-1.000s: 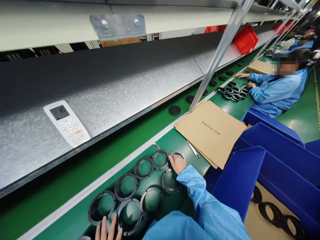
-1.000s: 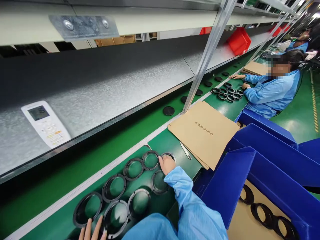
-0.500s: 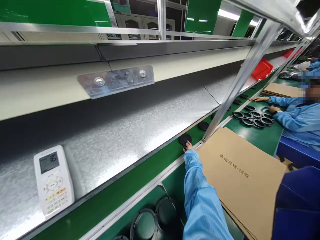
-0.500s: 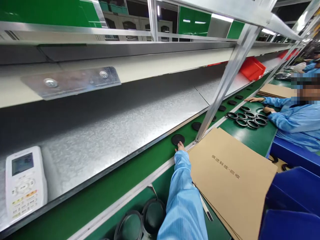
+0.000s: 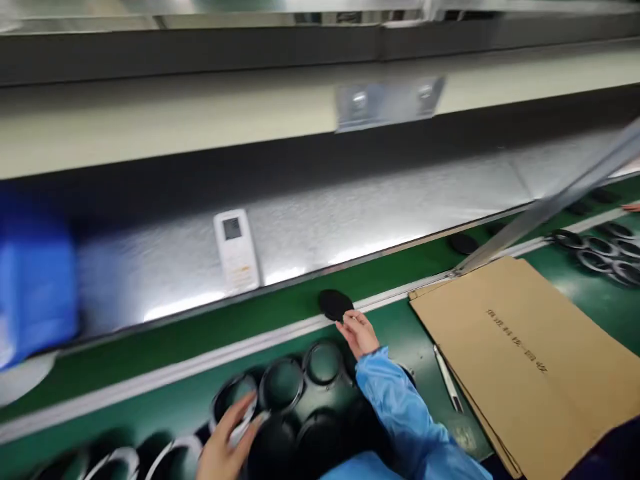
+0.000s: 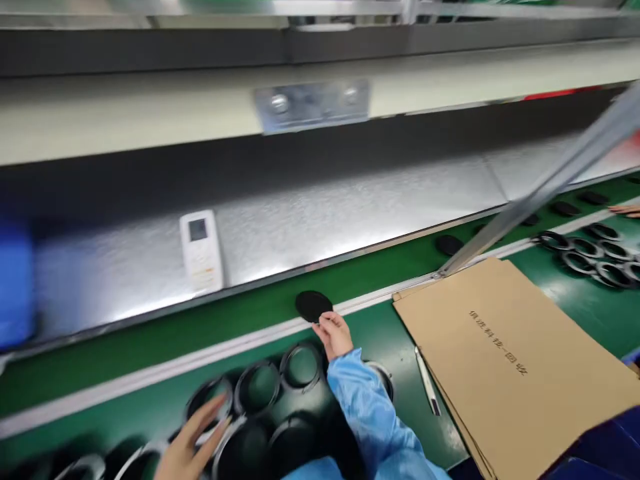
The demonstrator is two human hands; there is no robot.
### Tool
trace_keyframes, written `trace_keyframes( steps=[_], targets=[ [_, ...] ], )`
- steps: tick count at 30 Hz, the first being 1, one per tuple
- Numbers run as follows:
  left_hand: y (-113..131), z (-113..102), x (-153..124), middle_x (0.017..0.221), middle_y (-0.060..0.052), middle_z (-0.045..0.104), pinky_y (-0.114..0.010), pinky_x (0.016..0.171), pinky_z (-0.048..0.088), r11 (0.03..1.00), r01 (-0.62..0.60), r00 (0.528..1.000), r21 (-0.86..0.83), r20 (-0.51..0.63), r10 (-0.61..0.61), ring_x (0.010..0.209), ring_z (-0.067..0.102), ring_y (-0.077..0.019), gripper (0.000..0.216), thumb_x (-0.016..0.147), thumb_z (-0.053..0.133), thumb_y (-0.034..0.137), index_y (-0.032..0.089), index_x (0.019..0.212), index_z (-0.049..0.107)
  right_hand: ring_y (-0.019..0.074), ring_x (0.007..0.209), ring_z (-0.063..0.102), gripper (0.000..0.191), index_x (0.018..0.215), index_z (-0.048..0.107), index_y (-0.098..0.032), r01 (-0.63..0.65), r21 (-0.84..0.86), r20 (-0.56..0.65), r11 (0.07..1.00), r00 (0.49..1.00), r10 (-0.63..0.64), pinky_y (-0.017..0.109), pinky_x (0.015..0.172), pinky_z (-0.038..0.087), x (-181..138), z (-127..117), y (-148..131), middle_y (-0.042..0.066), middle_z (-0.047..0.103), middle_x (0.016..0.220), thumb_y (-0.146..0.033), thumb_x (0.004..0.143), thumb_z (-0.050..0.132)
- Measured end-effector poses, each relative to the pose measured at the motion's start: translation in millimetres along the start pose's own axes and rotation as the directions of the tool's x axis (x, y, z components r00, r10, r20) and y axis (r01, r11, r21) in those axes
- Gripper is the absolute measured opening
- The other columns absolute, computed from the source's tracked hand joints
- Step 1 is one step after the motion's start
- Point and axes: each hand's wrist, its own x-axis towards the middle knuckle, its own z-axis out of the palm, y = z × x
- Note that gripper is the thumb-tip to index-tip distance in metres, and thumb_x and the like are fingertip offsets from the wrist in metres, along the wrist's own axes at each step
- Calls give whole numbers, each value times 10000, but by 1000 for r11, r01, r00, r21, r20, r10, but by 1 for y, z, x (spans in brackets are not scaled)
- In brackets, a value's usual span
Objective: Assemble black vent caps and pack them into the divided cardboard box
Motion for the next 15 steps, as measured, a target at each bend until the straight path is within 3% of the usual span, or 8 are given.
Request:
trace_keyframes(
  steps=[3,6,8,9,11,12,14,15],
  targets=[
    [33,7,-11,1623,-120,288,-510,1120,429,889,1,991,-458,118,60,1462,325,-361,998,695,793,501,321,1533,281,90,606,572,306,797,692,-217,-244,34,246,969,942,229,394,880,595,-110,23,51,-54,581,627,-286,587,903],
    [51,-2,-22,1630,-74,284,-494,1130,405,640,27,985,-768,129,113,1459,330,-350,1158,649,842,368,400,1559,125,102,690,629,280,837,714,-231,-427,-11,400,904,827,396,359,893,583,-197,38,70,-36,636,694,-300,640,901],
    [48,-16,-34,1581,-57,383,-518,1109,419,491,106,980,-864,175,96,1413,403,-359,1050,687,791,384,385,1550,191,140,830,679,348,997,723,-246,-491,-153,545,857,681,488,358,877,583,-237,45,68,8,703,861,-347,698,871],
    [42,-24,-42,1547,-70,433,-543,1090,430,427,167,971,-889,225,87,1390,431,-375,960,715,751,429,341,1537,262,161,870,690,419,1116,701,-260,-488,-267,631,831,563,534,362,842,589,-251,48,63,30,716,940,-374,739,841],
    [28,-39,-57,1445,-128,543,-595,1070,425,292,281,943,-914,320,95,1350,469,-409,792,774,650,546,212,1457,431,175,791,695,458,1260,645,-273,-317,-490,737,812,346,580,343,699,594,-271,54,46,54,719,943,-433,841,740],
    [21,-45,-65,1386,-151,591,-607,1079,408,225,316,931,-922,347,115,1336,483,-411,727,806,602,578,164,1395,502,165,727,678,417,1265,648,-270,-140,-542,764,829,329,555,325,645,581,-276,58,37,54,711,903,-447,890,680],
    [11,-56,-81,1303,-159,649,-611,1103,370,98,350,913,-932,363,188,1315,510,-394,613,880,523,573,136,1305,582,168,781,656,320,1197,701,-260,333,-522,817,786,461,347,349,720,574,-279,65,21,72,690,932,-434,959,576],
    [9,-59,-89,1288,-149,661,-616,1108,356,43,367,900,-929,367,236,1308,519,-384,562,918,485,550,148,1295,596,188,900,641,300,1155,726,-261,557,-485,837,674,518,175,389,833,558,-278,68,16,88,671,1015,-419,976,544]
  ],
)
